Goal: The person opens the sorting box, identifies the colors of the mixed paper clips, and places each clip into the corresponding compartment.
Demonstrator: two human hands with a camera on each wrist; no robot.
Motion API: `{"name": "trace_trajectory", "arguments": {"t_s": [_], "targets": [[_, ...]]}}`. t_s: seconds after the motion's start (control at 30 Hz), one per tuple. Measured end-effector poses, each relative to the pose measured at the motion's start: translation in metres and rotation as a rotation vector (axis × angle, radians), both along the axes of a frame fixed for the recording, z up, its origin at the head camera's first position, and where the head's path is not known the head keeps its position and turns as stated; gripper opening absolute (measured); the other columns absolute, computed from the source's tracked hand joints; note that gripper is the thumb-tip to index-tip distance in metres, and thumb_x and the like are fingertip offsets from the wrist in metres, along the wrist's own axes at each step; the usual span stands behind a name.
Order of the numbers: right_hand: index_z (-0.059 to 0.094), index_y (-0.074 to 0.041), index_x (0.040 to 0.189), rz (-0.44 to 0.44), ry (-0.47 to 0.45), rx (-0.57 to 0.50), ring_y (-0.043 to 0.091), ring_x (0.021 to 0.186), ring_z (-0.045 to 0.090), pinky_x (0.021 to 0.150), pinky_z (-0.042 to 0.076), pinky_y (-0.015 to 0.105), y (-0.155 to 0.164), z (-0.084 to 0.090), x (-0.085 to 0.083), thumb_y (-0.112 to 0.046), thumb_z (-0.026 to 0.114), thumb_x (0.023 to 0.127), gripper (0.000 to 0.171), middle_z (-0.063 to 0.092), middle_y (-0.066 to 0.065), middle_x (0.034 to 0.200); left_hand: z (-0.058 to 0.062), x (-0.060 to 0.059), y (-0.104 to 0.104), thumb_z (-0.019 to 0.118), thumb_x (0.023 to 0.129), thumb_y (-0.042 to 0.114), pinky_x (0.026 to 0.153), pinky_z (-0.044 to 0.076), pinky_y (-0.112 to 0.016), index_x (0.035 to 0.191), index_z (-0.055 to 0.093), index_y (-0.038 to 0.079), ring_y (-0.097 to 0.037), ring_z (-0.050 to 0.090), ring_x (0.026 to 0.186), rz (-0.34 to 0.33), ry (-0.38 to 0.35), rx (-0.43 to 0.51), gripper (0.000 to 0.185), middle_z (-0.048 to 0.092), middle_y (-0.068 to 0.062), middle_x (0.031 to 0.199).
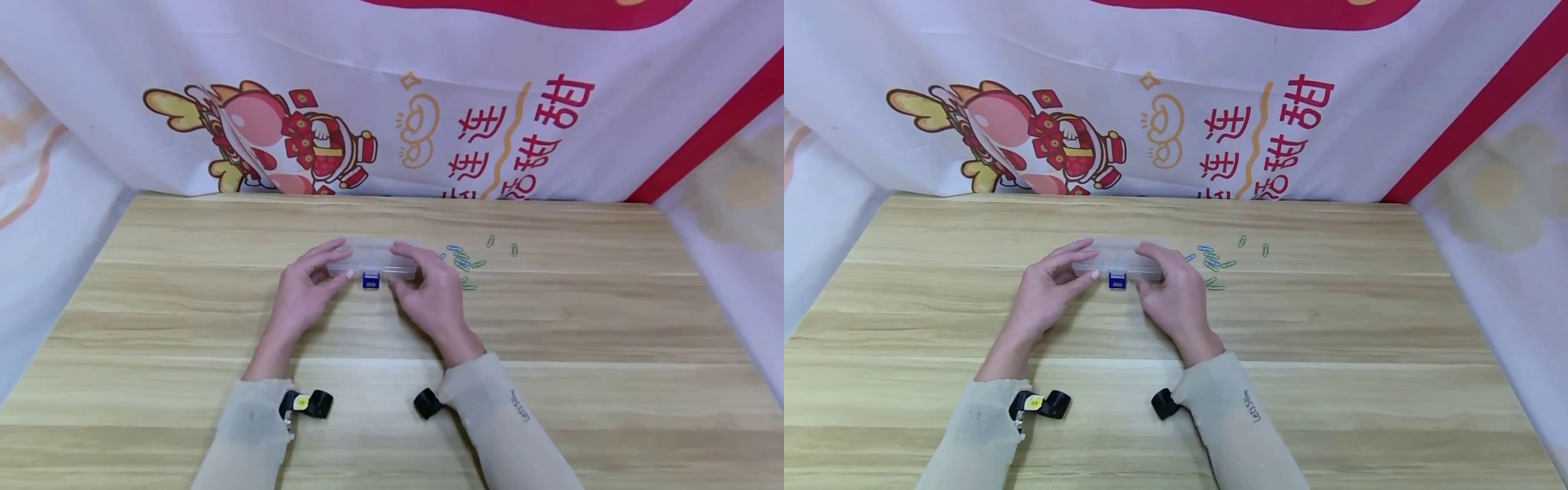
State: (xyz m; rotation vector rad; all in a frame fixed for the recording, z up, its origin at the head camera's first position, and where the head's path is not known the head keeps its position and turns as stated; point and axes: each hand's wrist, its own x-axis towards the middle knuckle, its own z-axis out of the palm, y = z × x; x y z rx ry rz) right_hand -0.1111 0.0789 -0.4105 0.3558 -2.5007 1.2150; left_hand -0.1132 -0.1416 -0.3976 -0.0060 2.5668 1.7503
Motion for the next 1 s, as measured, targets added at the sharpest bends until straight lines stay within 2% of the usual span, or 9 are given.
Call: {"name": "trace_trajectory", "arguments": {"t_s": [0.13,0.23,0.63,0.77,0.9,1.0], "targets": [[0.076,-0.012,0.128,-0.015,-0.068,-0.058,0.025,0.145,0.06,0.118,0.055,0.037,0.002,-0.002,0.0,-0.011,0.09,0.086,0.044,0.064,0.005,0.154,-0.001,0.002,-0.002,0.078,0.099,0.01,0.12,0.054,-0.04,0.137,0.074,0.017,-0.022,0.053,0.15,0.014,-0.012,0.011,0.039,0.057,0.007,0.162],[0.076,-0.011,0.128,-0.022,-0.103,-0.087,0.026,0.148,0.058,0.117,0.056,0.035,0.004,-0.004,0.0,-0.015,0.09,0.087,0.043,0.06,0.007,0.158,-0.002,0.002,-0.003,0.078,0.099,0.011,0.122,0.052,-0.041,0.136,0.074,0.017,-0.021,0.051,0.151,0.016,-0.013,0.01,0.038,0.057,0.007,0.161],[0.078,-0.011,0.127,-0.034,-0.147,-0.143,0.027,0.143,0.062,0.114,0.058,0.035,0.012,-0.001,-0.003,-0.017,0.09,0.089,0.041,0.066,0.007,0.153,-0.003,-0.006,0.0,0.079,0.097,0.01,0.124,0.05,-0.042,0.136,0.074,0.02,-0.019,0.05,0.151,-0.004,-0.001,0.025,0.04,0.058,0.01,0.16],[0.079,-0.012,0.126,-0.034,-0.158,-0.16,0.026,0.142,0.063,0.113,0.058,0.034,0.011,-0.001,-0.003,-0.017,0.091,0.087,0.041,0.066,0.006,0.152,-0.005,-0.005,-0.004,0.078,0.098,0.008,0.124,0.05,-0.043,0.143,0.07,0.021,-0.023,0.051,0.151,-0.002,-0.011,0.032,0.048,0.051,0.009,0.166],[0.079,-0.011,0.125,-0.027,-0.163,-0.178,0.025,0.14,0.065,0.112,0.059,0.033,0.009,-0.002,-0.003,-0.016,0.092,0.086,0.041,0.067,0.005,0.15,-0.006,-0.005,-0.007,0.079,0.097,0.008,0.125,0.05,-0.043,0.154,0.06,0.024,-0.028,0.053,0.149,-0.003,-0.03,0.034,0.063,0.036,0.007,0.175],[0.08,-0.011,0.123,-0.022,-0.165,-0.192,0.026,0.137,0.067,0.109,0.061,0.033,0.009,-0.002,-0.004,-0.015,0.092,0.085,0.04,0.068,0.005,0.149,-0.005,-0.005,-0.008,0.081,0.096,0.012,0.125,0.049,-0.044,0.161,0.051,0.026,-0.031,0.054,0.147,-0.005,-0.063,0.019,0.072,0.04,-0.004,0.173]]}}
